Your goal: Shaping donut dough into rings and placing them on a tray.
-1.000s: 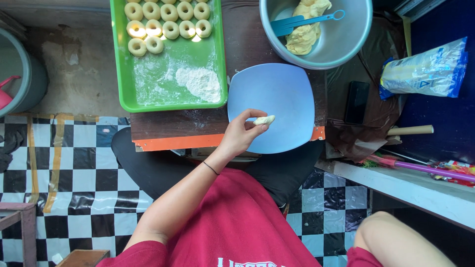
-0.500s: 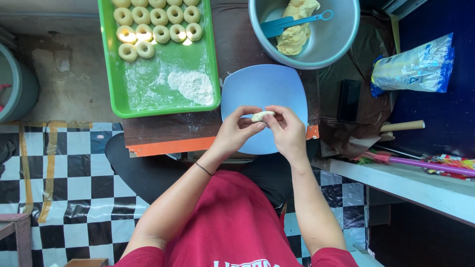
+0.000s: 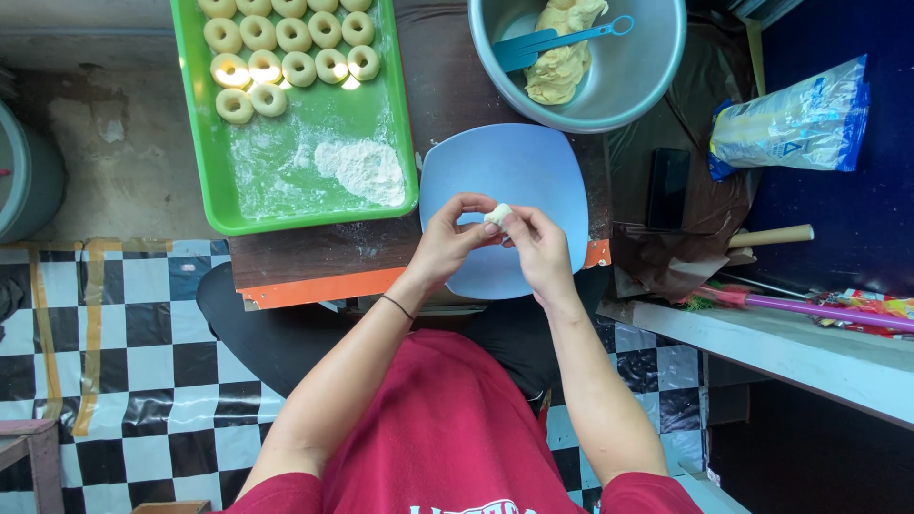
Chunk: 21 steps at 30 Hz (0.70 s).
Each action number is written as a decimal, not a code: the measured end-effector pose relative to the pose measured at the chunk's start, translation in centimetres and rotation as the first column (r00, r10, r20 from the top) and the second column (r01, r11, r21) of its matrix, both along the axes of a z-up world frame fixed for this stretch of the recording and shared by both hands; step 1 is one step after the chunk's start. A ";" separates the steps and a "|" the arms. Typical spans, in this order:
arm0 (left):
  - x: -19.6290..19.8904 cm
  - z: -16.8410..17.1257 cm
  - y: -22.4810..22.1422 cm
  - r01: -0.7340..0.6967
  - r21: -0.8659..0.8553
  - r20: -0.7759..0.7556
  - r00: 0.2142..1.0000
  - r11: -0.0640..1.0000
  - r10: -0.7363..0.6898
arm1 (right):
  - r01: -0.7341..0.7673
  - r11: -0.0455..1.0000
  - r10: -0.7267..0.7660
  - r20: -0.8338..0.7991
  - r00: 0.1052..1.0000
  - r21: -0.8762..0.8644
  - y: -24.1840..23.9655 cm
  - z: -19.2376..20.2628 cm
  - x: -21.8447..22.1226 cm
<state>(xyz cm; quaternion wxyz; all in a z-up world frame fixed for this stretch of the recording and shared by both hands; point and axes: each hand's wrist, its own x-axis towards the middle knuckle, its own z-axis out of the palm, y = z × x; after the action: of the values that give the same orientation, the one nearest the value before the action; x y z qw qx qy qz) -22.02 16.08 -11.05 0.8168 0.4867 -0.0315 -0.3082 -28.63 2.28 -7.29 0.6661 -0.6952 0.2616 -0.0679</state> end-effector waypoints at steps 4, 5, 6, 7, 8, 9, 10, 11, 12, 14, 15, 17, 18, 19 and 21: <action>1.5 0.8 -0.1 0.070 0.533 0.262 0.934 0.843 -0.243 | -0.051 0.941 0.075 0.062 0.995 -0.333 -1.2 -1.8 0.1; 1.2 1.3 -0.1 0.073 0.533 0.260 0.934 0.843 -0.245 | -0.050 0.942 0.074 0.060 0.995 -0.333 -1.1 -2.4 0.2; 1.1 1.7 -0.2 -0.110 0.629 0.526 0.789 0.769 -0.317 | -0.047 0.850 0.078 0.037 0.996 -0.524 -1.2 -2.9 0.4; 0.9 2.1 -0.3 -0.316 0.647 0.717 0.561 0.694 -0.413 | -0.048 0.721 0.078 0.012 0.997 -0.692 -1.3 -3.5 0.6; 0.7 2.1 -0.4 -0.314 0.647 0.717 0.561 0.695 -0.414 | -0.047 0.720 0.076 0.011 0.997 -0.692 -1.6 -4.0 0.8; 0.6 2.0 -0.5 -0.407 0.626 0.777 0.404 0.665 -0.483 | -0.027 0.614 0.135 0.072 0.988 -0.789 -1.9 -4.6 1.0; 0.3 2.0 -0.5 -0.494 0.587 0.801 0.239 0.641 -0.549 | 0.003 0.497 0.202 0.119 0.972 -0.868 -2.2 -5.2 1.0; -0.1 2.2 -0.2 -0.491 0.590 0.799 0.242 0.641 -0.550 | 0.000 0.498 0.201 0.115 0.973 -0.867 -2.4 -5.5 0.6; -0.2 2.4 0.1 -0.527 0.594 0.779 0.188 0.608 -0.599 | -0.009 0.420 0.253 0.108 0.961 -0.907 -2.7 -5.8 0.5; -0.4 2.4 0.5 -0.560 0.596 0.751 0.134 0.576 -0.647 | -0.013 0.341 0.302 0.096 0.948 -0.940 -2.5 -5.3 -0.2; -0.5 2.3 0.7 -0.587 0.603 0.717 0.101 0.541 -0.690 | -0.059 0.283 0.347 0.045 0.937 -0.957 -2.0 -4.5 -0.7; -0.9 1.6 0.7 -0.613 0.610 0.678 0.076 0.502 -0.731 | -0.107 0.223 0.392 -0.011 0.920 -0.969 -1.5 -3.7 -1.6; -1.2 1.1 0.6 -0.601 0.655 0.623 0.086 0.459 -0.777 | -0.189 0.241 0.402 -0.080 0.912 -0.952 -1.5 -3.7 -1.9; -1.5 0.6 0.4 -0.588 0.696 0.565 0.094 0.412 -0.820 | -0.270 0.257 0.414 -0.147 0.898 -0.928 -1.5 -3.6 -2.3; -1.3 1.1 0.0 -0.577 0.734 0.510 0.120 0.359 -0.851 | -0.331 0.230 0.403 -0.221 0.888 -0.915 -2.3 -4.4 -2.2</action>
<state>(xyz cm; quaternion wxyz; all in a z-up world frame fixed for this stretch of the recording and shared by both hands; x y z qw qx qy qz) -23.35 16.10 -9.91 0.0849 0.8920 -0.4428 0.0316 -30.86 0.03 -11.70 0.1464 -0.9867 -0.0175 -0.0691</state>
